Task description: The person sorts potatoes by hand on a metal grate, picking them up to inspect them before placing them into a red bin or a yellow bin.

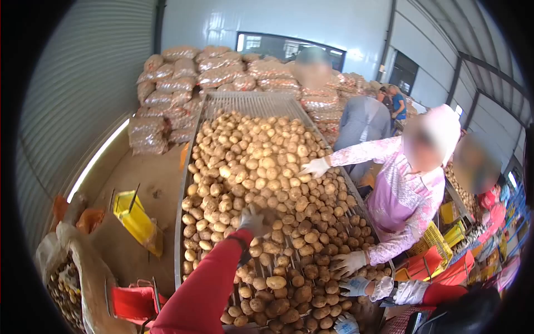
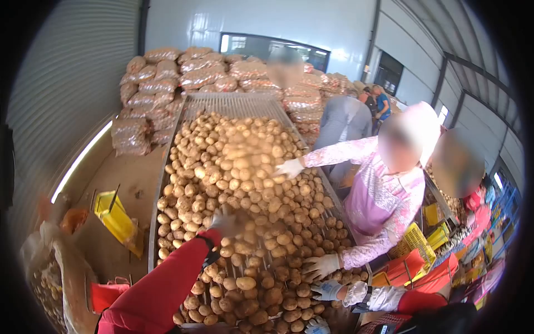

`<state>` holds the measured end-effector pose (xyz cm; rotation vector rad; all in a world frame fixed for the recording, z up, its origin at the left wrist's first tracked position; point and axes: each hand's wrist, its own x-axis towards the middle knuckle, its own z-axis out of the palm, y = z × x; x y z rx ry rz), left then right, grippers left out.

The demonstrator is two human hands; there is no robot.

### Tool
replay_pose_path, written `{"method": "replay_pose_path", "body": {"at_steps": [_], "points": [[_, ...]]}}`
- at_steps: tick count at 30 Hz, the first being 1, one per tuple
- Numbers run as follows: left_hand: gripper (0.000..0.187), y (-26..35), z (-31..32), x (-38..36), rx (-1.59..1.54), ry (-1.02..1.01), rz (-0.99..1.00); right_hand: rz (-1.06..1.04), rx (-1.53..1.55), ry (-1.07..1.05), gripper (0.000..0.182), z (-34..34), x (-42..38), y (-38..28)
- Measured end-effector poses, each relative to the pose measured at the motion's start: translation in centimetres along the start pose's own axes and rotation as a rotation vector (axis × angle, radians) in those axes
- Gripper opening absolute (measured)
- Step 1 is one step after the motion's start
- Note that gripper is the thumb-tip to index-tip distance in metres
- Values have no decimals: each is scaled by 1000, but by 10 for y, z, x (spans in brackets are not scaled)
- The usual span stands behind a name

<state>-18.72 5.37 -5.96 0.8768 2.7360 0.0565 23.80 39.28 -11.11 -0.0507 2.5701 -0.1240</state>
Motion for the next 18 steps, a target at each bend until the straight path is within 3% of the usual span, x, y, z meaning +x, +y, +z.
{"method": "replay_pose_path", "body": {"at_steps": [1,2,4,5,6,11,12,14,15,17,18], "points": [[89,5,-5,-9,49,35,33,28,20,142,63,6,-16,-18],[83,7,-1,-15,120,-44,204,70,46,297,62,24,-32,-37],[74,15,24,-40,30,-39,247,156,91,571,62,47,-59,-97],[71,14,34,-59,-131,47,98,193,109,678,62,58,-68,-132],[71,14,36,-75,-171,40,99,227,134,769,62,73,-77,-167],[74,22,54,-180,-358,-64,194,284,157,835,61,148,-136,-337],[75,21,62,-197,-450,10,200,287,145,833,61,156,-139,-362],[75,21,62,-246,-616,139,174,290,184,884,61,134,-122,-373],[74,21,74,-257,-565,144,270,273,307,952,64,93,-106,-368],[74,14,100,-276,-459,156,446,328,260,969,68,70,-58,-345],[71,17,106,-295,-577,141,419,351,292,1024,71,41,-46,-342]]}}
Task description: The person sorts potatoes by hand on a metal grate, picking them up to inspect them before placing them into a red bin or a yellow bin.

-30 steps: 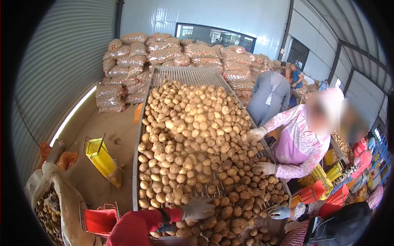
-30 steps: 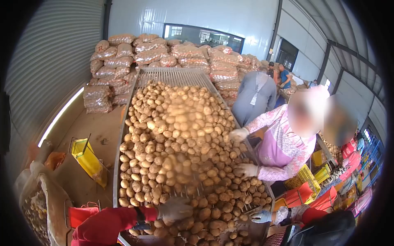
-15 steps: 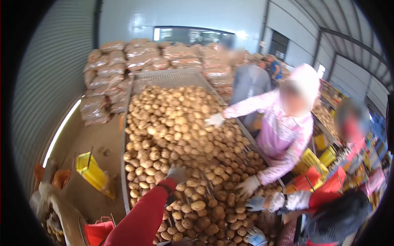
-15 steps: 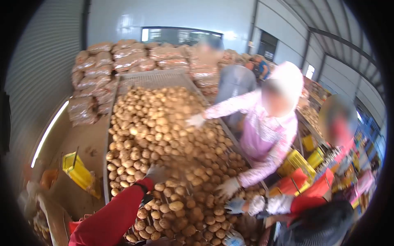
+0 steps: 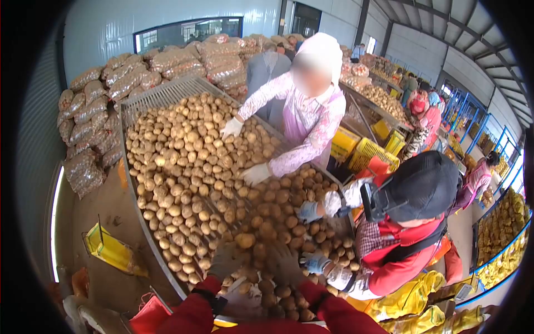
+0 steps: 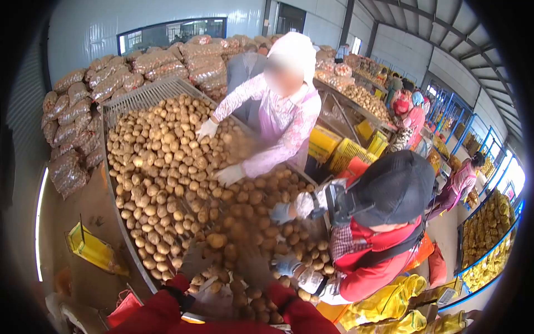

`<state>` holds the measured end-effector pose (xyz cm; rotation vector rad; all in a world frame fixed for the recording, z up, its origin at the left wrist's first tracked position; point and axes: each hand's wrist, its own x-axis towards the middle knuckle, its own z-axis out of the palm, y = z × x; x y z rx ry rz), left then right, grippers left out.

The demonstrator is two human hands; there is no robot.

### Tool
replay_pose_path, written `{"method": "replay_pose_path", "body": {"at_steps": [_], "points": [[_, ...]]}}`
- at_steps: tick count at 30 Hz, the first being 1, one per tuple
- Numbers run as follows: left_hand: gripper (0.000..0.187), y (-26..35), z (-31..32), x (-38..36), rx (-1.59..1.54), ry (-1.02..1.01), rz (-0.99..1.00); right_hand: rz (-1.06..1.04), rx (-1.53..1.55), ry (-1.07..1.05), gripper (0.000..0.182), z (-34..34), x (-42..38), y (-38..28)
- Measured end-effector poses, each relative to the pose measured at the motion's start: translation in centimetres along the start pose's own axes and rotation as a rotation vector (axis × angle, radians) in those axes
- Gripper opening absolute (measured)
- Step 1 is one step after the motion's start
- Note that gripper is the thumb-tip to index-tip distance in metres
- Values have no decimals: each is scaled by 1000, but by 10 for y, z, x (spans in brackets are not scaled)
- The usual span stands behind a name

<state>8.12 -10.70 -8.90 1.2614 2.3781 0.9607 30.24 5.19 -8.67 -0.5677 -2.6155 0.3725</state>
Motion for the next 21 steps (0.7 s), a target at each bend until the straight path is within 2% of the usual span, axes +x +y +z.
{"method": "replay_pose_path", "body": {"at_steps": [2,5,7,9,11,12,15,16,19,20,21], "points": [[69,17,11,-23,-29,27,14,88,94,-37,68,49,20,11],[65,25,12,-63,-39,29,15,-10,0,-275,68,38,32,-25],[61,25,5,-92,-23,-22,30,-120,59,-170,66,33,2,-42],[58,25,0,-127,3,-107,25,-241,-77,-146,56,30,-27,-50],[56,20,1,-157,36,-124,65,-341,-100,-255,54,7,-61,-71],[53,9,15,-174,122,17,168,-392,-129,-286,54,0,-73,-72],[51,7,4,-202,-29,-72,168,-298,-29,-350,54,6,-127,-58],[51,9,5,-210,28,-36,150,-295,-7,-353,51,4,-135,-47],[47,0,4,-222,-52,62,131,-301,55,-359,47,-6,-156,-25],[43,3,4,-228,-9,159,87,-310,68,-354,48,-9,-160,-19],[38,1,8,-233,-66,172,-18,-318,77,-345,48,-13,-160,-14]]}}
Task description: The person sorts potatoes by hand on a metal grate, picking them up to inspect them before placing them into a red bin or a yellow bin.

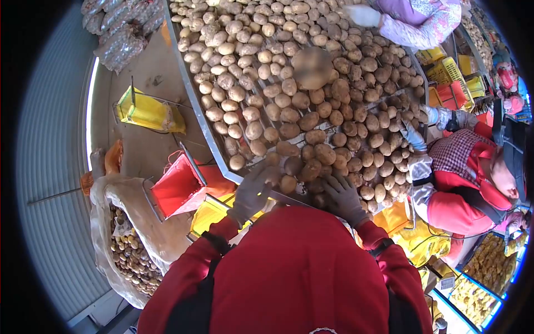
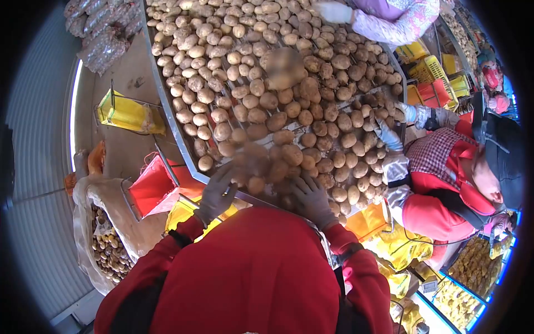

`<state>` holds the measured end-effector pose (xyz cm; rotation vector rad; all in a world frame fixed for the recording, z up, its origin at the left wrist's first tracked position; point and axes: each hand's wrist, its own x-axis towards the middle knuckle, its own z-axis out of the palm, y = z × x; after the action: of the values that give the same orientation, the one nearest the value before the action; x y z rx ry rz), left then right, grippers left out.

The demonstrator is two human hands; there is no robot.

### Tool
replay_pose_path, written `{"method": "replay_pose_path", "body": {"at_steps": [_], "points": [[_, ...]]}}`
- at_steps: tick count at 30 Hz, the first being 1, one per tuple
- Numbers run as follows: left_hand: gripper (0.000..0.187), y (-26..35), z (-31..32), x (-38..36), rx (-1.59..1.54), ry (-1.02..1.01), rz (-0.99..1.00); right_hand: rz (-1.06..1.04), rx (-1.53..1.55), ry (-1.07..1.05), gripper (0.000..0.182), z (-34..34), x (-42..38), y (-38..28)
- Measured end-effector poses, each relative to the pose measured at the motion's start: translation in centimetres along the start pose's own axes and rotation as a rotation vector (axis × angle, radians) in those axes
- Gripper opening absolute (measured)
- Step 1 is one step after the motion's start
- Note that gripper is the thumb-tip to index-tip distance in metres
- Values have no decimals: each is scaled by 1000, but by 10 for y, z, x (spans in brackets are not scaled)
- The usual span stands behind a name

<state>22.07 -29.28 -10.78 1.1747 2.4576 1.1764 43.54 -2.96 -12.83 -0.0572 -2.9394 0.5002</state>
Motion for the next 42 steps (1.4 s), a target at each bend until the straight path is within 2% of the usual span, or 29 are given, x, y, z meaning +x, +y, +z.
{"method": "replay_pose_path", "body": {"at_steps": [2,3,6,7,9,12,15,18,20,21,24,27,29,31,32,33,34,35,36,37,39,40,42], "points": [[28,-10,3,-17,-97,32,-218,70,121,-98,48,-19,-12,6],[23,-11,1,-20,-37,10,-255,99,186,-151,48,-24,-16,8],[29,-36,17,-25,-413,-296,-750,477,51,-274,36,-20,-5,24],[37,-28,17,-20,-429,-253,-809,441,96,-135,34,-25,14,22],[37,-41,30,-22,-428,-219,-747,358,180,145,29,-44,74,6],[37,-45,31,-24,-436,-245,-753,121,247,223,30,0,119,11],[36,-45,23,-24,-449,-317,-722,108,99,-58,31,2,117,14],[36,-48,26,-38,-568,-329,-706,-75,44,-13,30,-14,88,23],[37,-35,22,-34,-702,-291,-731,41,83,-74,35,-30,84,33],[39,-27,20,-27,-831,-304,-822,97,97,-100,38,-35,85,37],[36,10,13,8,-1352,-310,-971,619,801,137,28,-37,110,28],[38,49,9,31,-1515,-292,-738,245,1110,-246,31,-49,144,-8],[41,40,0,28,-1366,-313,-734,-75,702,-123,29,-54,175,2],[45,23,-4,14,-1308,-297,-568,240,564,-200,26,-52,196,31],[47,15,-5,7,-1279,-283,-488,270,458,-90,29,-41,201,56],[49,13,-11,0,-1646,-211,-696,296,357,12,32,-31,208,74],[50,15,-19,-7,-2009,-111,-906,298,273,9,32,-30,220,79],[55,16,-28,-12,-2002,-62,-955,298,190,4,33,-29,231,83],[57,22,-26,-16,-1770,-17,-773,298,104,1,33,-25,237,81],[59,27,-24,-19,-1520,52,-631,212,146,63,33,-11,238,76],[63,27,-20,-12,-1098,84,-449,31,240,187,34,25,238,59],[67,23,-15,-11,-871,87,-287,-4,147,203,36,34,232,45],[77,26,-23,-12,-817,74,-304,-89,-37,248,38,44,202,18]]}}
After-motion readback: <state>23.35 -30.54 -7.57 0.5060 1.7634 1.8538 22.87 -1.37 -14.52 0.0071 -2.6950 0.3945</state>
